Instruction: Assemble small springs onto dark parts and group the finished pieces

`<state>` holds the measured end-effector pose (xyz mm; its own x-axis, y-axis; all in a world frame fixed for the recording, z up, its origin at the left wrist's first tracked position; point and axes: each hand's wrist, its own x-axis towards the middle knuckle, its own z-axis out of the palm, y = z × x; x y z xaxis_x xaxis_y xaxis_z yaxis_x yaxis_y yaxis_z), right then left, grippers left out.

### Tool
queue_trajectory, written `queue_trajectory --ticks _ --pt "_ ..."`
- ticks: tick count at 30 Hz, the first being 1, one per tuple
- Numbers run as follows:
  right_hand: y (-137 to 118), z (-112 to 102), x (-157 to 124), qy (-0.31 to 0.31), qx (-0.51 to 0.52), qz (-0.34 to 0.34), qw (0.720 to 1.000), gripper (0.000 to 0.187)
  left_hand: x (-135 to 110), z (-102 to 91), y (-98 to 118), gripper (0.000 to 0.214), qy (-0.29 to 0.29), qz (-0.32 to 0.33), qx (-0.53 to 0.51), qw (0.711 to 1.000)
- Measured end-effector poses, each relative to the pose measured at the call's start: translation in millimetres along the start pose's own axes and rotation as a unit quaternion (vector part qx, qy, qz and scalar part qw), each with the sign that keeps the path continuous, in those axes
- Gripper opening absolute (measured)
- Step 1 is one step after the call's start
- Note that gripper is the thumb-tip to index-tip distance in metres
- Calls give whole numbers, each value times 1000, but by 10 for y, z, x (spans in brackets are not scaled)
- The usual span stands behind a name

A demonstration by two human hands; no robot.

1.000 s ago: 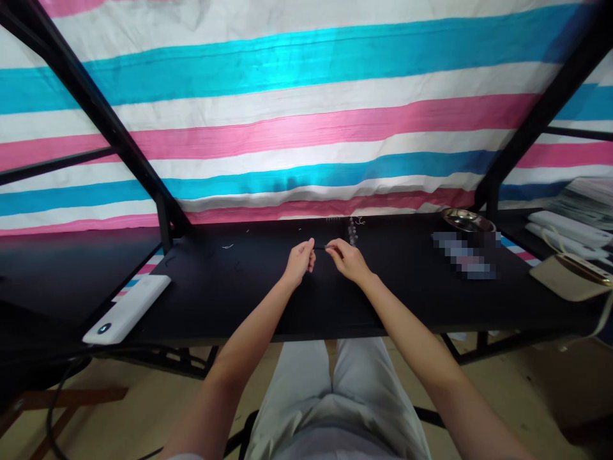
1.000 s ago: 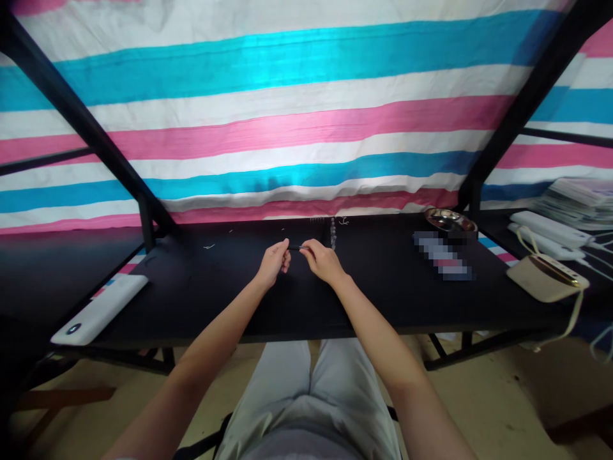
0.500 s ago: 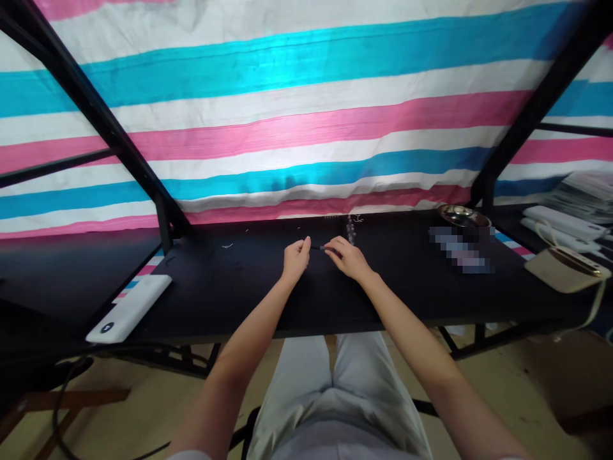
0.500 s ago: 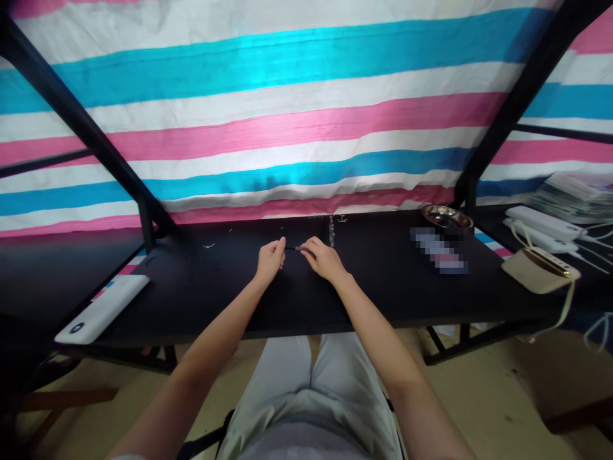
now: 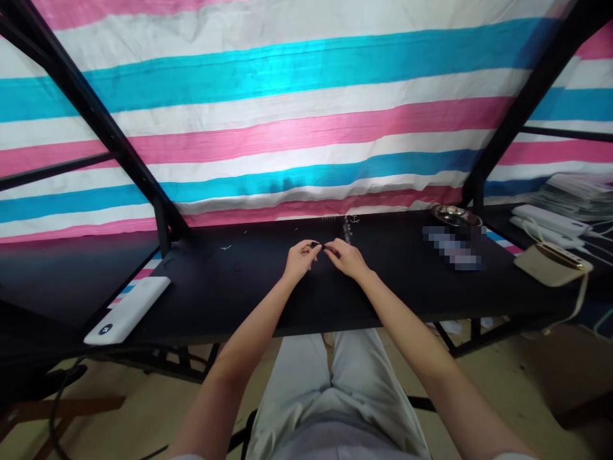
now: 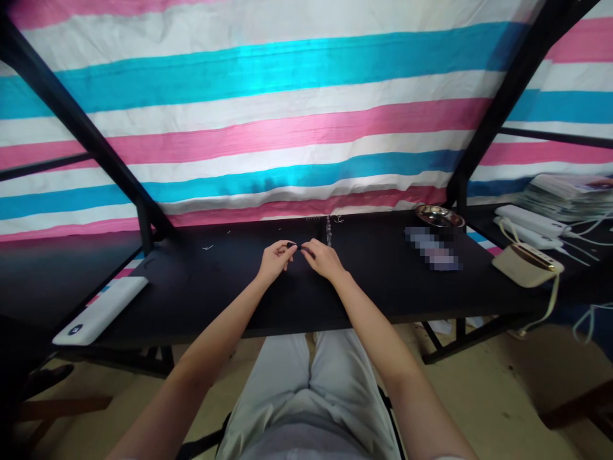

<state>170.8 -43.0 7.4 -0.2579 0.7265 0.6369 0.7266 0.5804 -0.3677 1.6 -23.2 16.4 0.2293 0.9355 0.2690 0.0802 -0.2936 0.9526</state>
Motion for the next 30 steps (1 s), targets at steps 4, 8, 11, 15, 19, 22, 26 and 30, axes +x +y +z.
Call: queue_trajectory --ticks 4,8,11,15,19,22,26,30 --pt "66 -55 2 8 1 17 1000 22 6 10 30 35 70 16 -19 997" --pt "236 -165 -25 72 44 79 993 21 30 67 40 32 91 22 33 995" --pt "381 -236 -76 85 75 154 982 22 119 171 1 27 34 6 136 990" --pt "501 -251 -131 8 31 219 975 19 305 369 -69 22 6 -28 254 967" --pt "508 -210 -135 -55 -30 263 963 17 419 539 -92 18 -1 -76 347 935" --pt "470 -197 -122 -70 -79 289 952 21 426 611 -83 16 2 -96 386 917" --pt "427 -193 -110 -88 -116 308 940 22 393 657 -94 19 15 -89 398 913" --pt "418 -179 -102 -109 -129 314 934 21 360 680 -138 19 23 -80 386 919"
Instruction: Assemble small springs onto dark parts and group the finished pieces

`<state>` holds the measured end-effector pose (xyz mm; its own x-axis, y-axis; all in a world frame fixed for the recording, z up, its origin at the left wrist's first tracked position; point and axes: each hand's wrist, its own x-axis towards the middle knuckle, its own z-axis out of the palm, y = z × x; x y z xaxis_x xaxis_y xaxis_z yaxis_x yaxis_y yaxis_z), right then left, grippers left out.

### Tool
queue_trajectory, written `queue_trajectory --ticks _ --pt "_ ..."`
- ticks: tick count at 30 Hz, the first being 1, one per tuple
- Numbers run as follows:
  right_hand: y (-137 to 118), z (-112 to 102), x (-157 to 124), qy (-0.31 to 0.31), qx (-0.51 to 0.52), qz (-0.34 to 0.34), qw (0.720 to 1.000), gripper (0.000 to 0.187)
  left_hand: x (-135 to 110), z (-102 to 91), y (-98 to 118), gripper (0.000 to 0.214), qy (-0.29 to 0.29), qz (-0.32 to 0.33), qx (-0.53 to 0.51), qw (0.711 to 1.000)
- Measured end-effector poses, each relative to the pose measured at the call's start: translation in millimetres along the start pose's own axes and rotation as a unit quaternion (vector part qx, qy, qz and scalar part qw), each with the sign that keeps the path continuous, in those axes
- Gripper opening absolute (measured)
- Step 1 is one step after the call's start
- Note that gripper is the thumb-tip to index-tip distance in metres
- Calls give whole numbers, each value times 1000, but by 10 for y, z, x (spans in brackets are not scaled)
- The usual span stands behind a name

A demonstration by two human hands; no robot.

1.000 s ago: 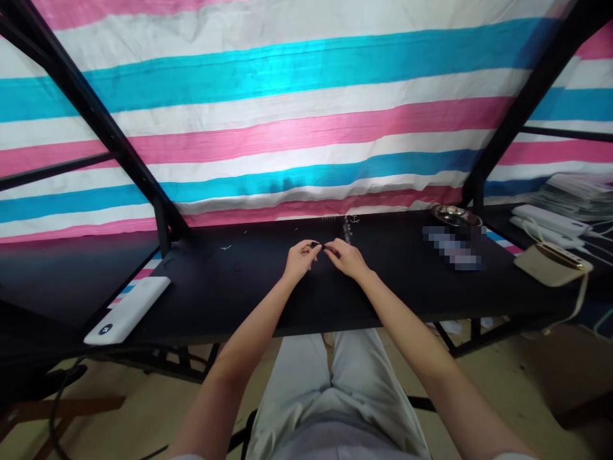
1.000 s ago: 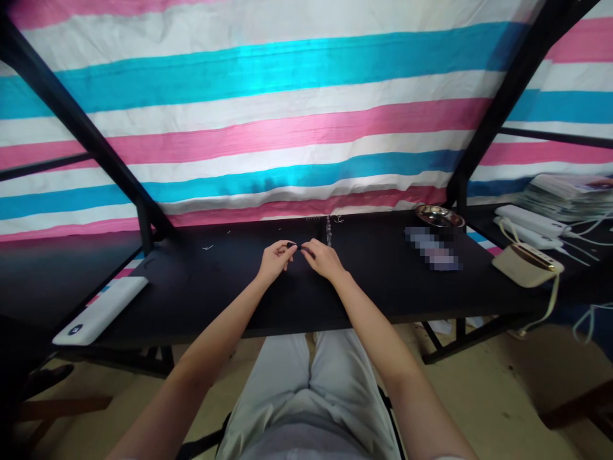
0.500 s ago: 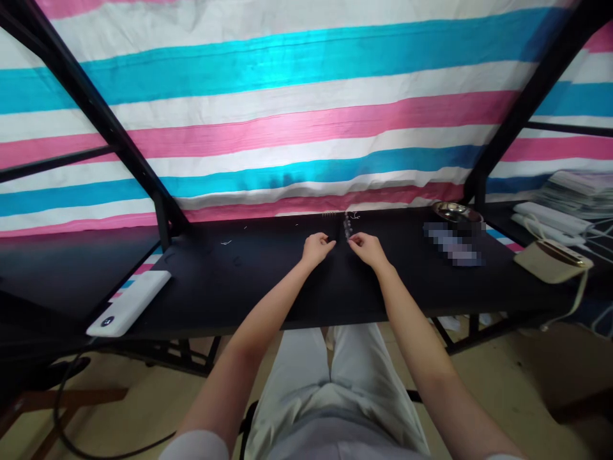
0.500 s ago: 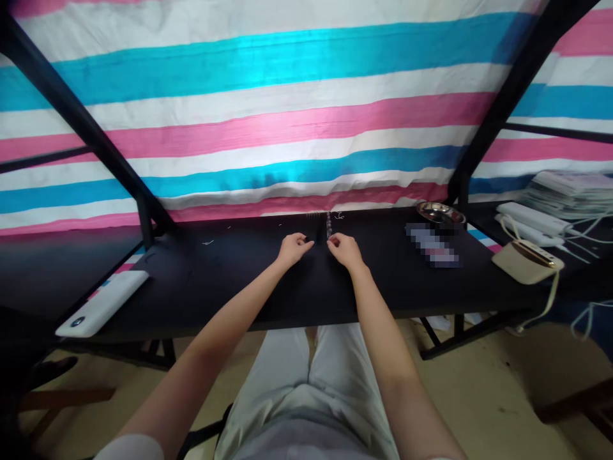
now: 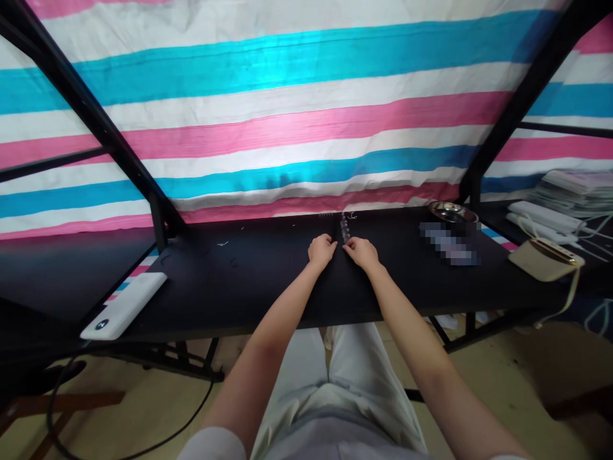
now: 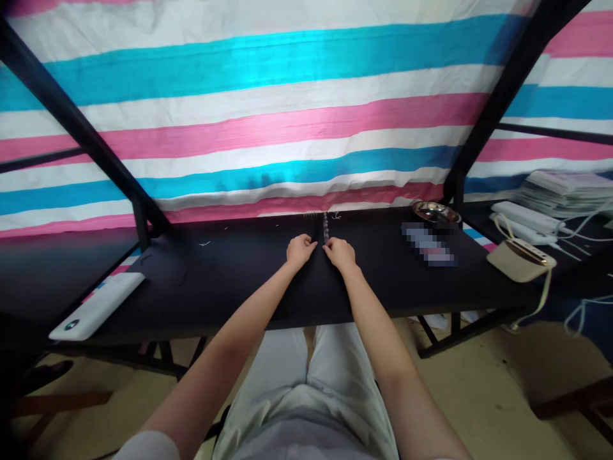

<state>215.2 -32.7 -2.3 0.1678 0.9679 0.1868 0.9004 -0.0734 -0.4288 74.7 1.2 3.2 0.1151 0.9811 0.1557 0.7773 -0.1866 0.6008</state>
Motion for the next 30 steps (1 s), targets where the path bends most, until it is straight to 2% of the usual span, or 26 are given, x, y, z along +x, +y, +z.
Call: queue_trajectory --ticks 6,13,22,30 --pt "14 -3 9 -12 -6 15 1000 23 -22 24 11 21 -5 -3 59 998" --pt "20 -21 -23 -5 20 5 1000 41 -45 -44 43 35 -28 -29 81 996" --pt "-19 -56 -84 -3 16 1 1000 30 -104 -22 10 41 -30 -32 63 997" --pt "-34 -48 -102 -4 -5 9 1000 25 -191 -59 -75 33 -20 9 16 1000"
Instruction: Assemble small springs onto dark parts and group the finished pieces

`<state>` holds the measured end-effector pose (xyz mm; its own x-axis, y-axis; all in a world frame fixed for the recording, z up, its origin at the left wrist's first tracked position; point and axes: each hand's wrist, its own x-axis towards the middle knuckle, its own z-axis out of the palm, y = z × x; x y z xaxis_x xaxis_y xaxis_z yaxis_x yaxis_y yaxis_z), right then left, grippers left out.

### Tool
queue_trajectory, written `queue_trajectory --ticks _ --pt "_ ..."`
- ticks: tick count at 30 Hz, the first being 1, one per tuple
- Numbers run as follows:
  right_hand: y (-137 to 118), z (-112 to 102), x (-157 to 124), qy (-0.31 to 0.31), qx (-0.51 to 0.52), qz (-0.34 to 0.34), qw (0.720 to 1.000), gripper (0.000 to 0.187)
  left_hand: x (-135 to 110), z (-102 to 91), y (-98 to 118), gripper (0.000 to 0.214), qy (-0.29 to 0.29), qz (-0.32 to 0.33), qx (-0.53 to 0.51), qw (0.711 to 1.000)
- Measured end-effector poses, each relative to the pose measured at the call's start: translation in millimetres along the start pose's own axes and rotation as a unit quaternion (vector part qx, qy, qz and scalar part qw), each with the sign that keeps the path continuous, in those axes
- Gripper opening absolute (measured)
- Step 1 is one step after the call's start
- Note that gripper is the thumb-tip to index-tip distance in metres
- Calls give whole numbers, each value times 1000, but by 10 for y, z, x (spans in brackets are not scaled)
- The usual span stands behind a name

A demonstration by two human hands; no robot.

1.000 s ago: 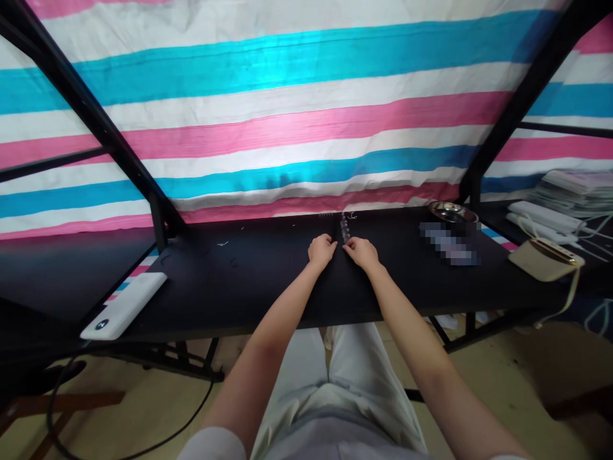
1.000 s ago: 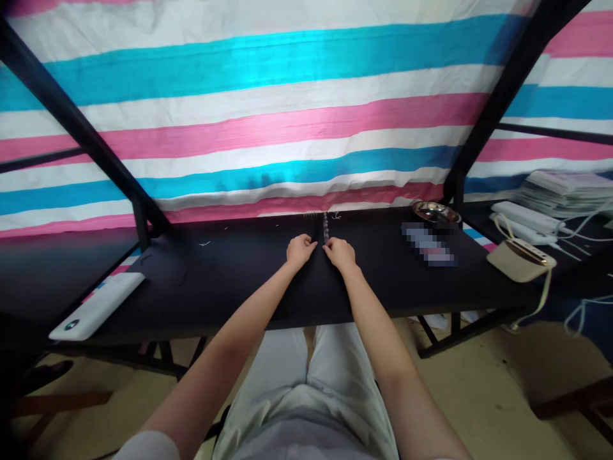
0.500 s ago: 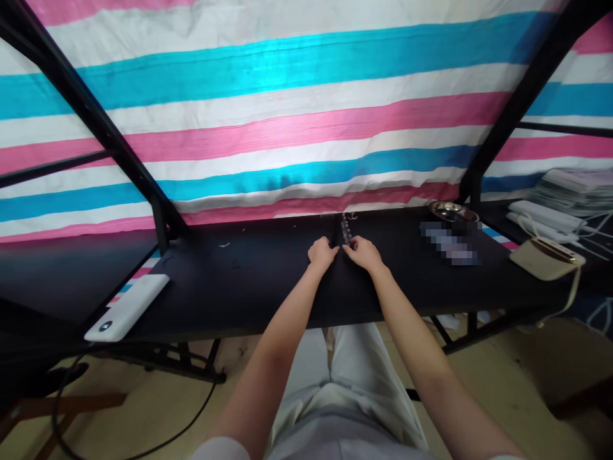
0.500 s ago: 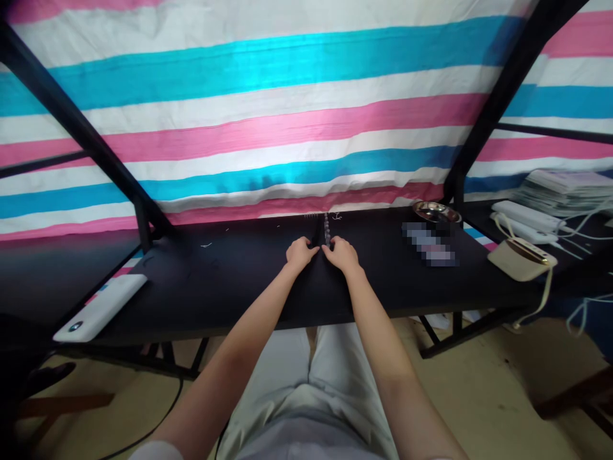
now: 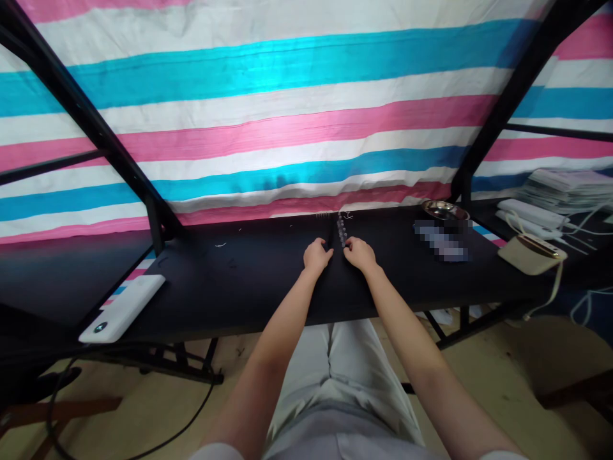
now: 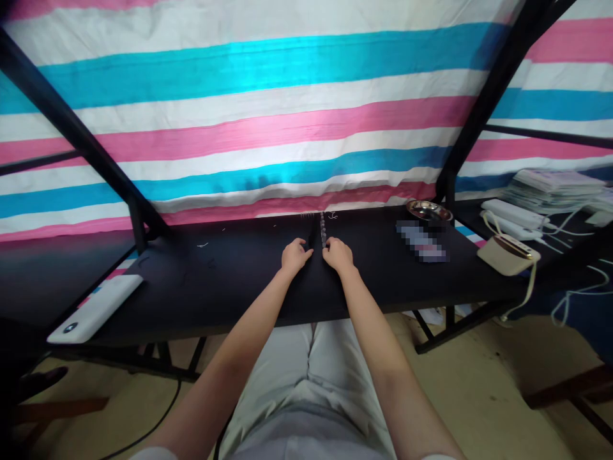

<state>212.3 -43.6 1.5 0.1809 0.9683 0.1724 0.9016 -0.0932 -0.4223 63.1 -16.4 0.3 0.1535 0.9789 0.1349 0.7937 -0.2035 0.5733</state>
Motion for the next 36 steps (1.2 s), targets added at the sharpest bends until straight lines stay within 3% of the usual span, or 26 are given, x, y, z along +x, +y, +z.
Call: queue_trajectory --ticks 22,30,33,36 --pt "0 -3 2 2 5 1 1000 22 -55 -40 32 39 -6 16 -20 1000" --pt "-77 35 12 32 -8 15 999 31 34 17 79 31 33 -3 8 999" --pt "-85 38 13 37 -11 10 999 23 70 18 78 20 48 -4 -37 998" --pt "-99 31 -12 44 16 -43 998 21 85 -5 71 21 71 -5 -200 977"
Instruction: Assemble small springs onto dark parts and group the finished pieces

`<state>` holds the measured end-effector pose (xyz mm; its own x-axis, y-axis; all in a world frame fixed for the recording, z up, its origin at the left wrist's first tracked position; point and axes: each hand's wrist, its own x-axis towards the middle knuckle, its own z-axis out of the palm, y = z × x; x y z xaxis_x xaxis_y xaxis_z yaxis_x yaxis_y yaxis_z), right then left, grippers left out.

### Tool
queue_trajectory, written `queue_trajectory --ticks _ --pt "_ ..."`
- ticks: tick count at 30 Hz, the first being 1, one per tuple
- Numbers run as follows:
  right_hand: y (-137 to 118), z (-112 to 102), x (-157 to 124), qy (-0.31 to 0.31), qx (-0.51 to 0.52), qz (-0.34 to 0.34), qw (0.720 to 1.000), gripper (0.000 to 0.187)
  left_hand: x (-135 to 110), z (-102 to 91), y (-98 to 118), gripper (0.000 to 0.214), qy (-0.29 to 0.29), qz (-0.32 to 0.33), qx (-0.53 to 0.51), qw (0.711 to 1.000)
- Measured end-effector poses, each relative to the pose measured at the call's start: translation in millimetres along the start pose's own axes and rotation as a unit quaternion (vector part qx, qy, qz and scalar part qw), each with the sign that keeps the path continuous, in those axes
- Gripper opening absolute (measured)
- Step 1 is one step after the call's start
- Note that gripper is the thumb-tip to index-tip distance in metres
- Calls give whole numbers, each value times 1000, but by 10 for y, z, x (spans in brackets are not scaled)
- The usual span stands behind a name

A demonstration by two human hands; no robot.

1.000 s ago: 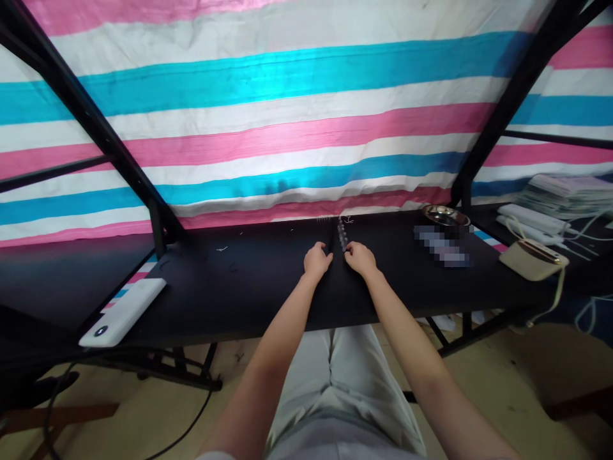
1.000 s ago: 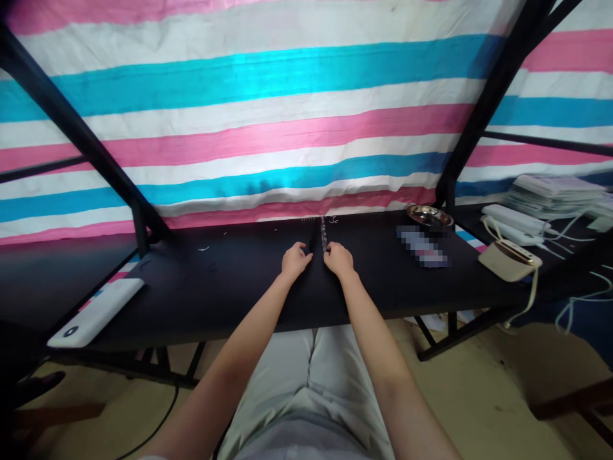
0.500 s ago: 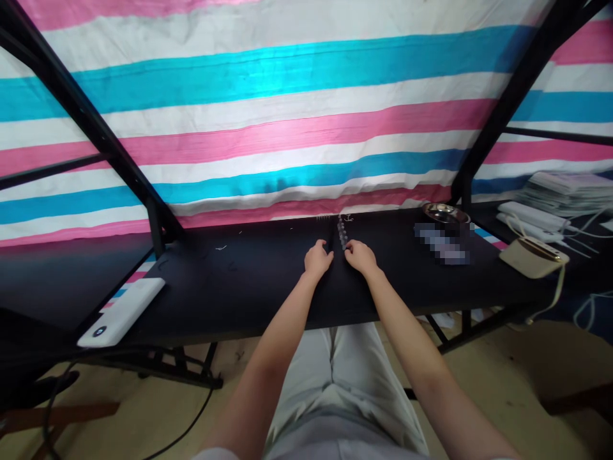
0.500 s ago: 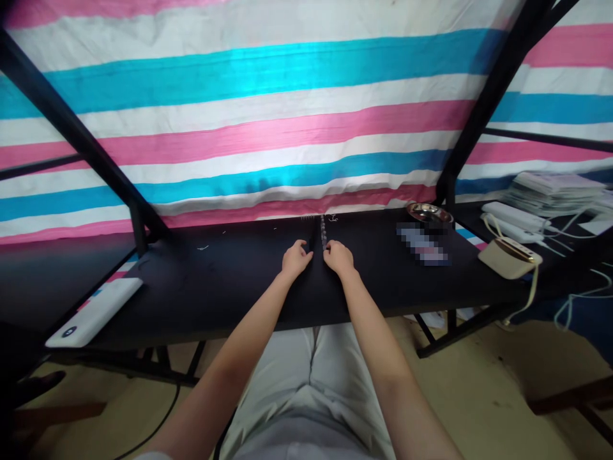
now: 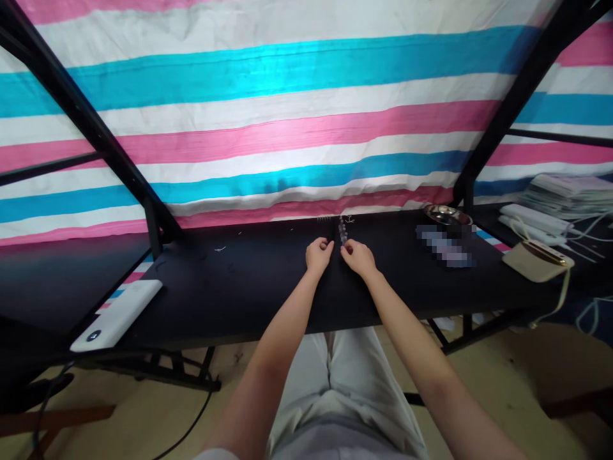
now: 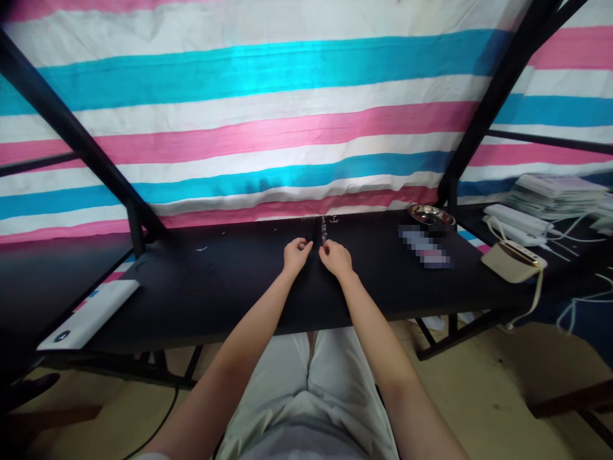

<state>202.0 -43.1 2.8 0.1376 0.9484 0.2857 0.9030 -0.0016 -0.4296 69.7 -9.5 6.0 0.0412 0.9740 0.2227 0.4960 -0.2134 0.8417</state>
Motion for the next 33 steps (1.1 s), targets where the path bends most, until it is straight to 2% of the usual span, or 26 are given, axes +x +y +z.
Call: queue_trajectory --ticks 2,4,6,9,14,19,23,26,29,33 --pt "-20 -2 -20 -4 34 -55 998 21 0 -25 13 27 -8 -14 -149 989" --pt "-42 0 -34 -16 69 -100 993 23 -7 -53 31 34 -23 -30 -267 963" --pt "-59 0 -42 -23 92 -120 988 23 -16 -78 48 37 -31 -40 -332 942" --pt "-69 -8 -43 -19 107 -126 986 23 -31 -101 68 38 -38 -44 -365 929" --pt "-56 -8 -40 -9 111 -138 984 22 -51 -118 101 36 -46 -20 -346 937" --pt "-53 -9 -47 19 120 -150 981 24 -60 -133 117 31 -29 40 -305 951" --pt "-94 -65 -78 15 82 -115 990 28 -90 -126 118 30 -32 67 -261 962" --pt "-121 -86 -96 12 40 -81 996 30 -120 -117 113 28 -25 96 -190 977" --pt "-130 -68 -99 25 42 -71 996 30 -139 -106 102 25 -22 118 -129 984" --pt "-137 -39 -92 33 49 -51 997 29 -132 -82 77 24 -20 126 -132 983"
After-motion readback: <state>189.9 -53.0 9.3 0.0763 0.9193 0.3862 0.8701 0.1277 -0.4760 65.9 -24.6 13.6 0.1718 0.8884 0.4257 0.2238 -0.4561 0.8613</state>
